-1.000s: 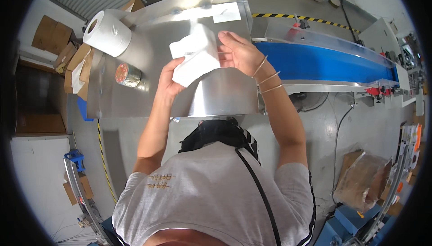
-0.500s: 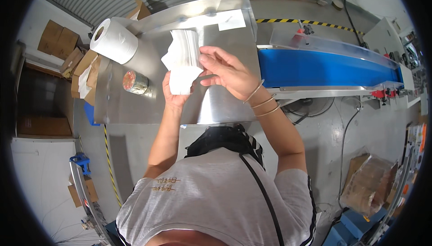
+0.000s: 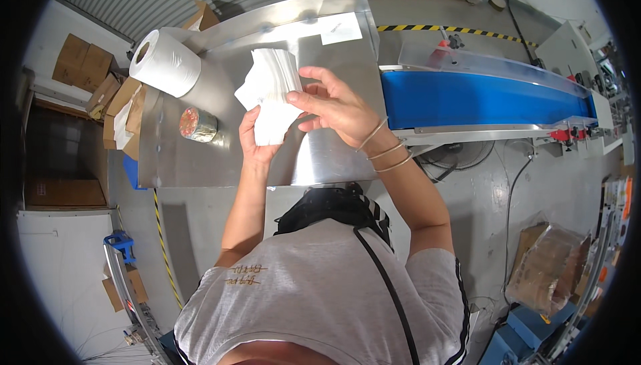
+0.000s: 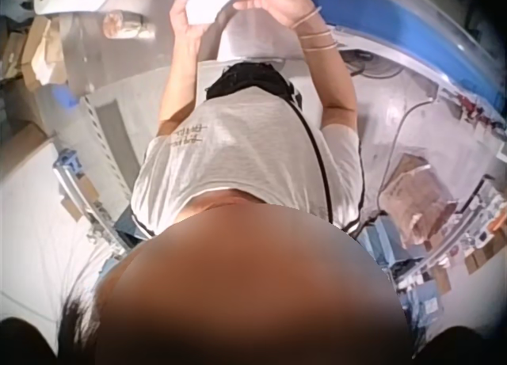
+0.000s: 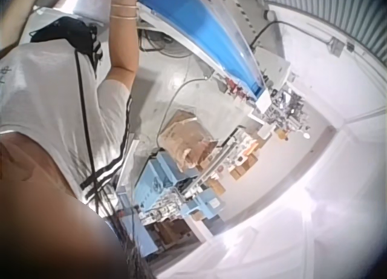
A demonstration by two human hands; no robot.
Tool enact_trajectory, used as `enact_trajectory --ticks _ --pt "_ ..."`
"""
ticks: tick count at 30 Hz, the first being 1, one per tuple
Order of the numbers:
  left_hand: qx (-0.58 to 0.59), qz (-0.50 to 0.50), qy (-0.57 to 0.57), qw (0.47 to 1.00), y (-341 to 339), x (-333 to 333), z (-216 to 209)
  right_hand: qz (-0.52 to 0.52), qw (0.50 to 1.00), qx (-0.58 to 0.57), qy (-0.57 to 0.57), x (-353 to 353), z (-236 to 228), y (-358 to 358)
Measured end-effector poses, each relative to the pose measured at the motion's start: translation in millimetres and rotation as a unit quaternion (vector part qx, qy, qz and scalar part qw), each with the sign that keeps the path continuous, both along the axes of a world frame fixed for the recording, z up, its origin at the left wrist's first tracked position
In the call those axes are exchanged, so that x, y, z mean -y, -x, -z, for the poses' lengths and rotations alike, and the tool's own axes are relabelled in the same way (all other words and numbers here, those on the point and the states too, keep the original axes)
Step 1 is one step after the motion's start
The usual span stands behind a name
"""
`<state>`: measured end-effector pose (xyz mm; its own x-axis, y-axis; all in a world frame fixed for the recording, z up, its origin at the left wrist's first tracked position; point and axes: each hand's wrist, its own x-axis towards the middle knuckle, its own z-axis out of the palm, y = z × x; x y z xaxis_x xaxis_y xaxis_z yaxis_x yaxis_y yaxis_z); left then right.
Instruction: Loading stacks of paper sheets onto a conveyor belt and feeding them into a machine.
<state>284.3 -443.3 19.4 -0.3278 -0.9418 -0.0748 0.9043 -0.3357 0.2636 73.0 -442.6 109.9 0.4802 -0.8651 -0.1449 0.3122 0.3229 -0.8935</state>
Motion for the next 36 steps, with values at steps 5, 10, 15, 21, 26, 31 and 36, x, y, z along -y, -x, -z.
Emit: enact_trajectory --ticks 5,10,15,21,26,31,36 --pt "0.038 -0.028 0.006 0.999 0.9 -4.6 -2.4 -0.015 1.000 0.006 0.003 -3.9 -3.0 -0.9" --pt "0.043 -0.028 0.042 0.998 0.9 -7.3 -1.2 -0.025 0.999 -0.013 0.023 -11.6 -9.2 -5.8" --pt "0.056 -0.022 0.070 0.996 -1.0 -6.0 4.5 -0.044 0.998 -0.016 0.048 -18.4 -14.2 -7.2" --pt "0.048 -0.023 0.079 0.995 -1.6 -7.1 8.6 -0.064 0.997 0.011 0.047 -22.8 -14.2 -8.1" --pt "0.037 0.000 0.102 0.994 4.3 -9.7 -0.7 -0.094 0.994 0.042 0.034 -24.6 -10.7 -8.8" --pt "0.002 0.008 0.115 0.993 10.4 -14.6 -4.5 -0.102 0.993 0.046 0.037 -26.4 -7.3 -10.6" --pt "0.000 0.013 0.127 0.992 9.6 -13.2 3.8 -0.097 0.993 0.044 0.046 -28.3 8.4 -7.0"
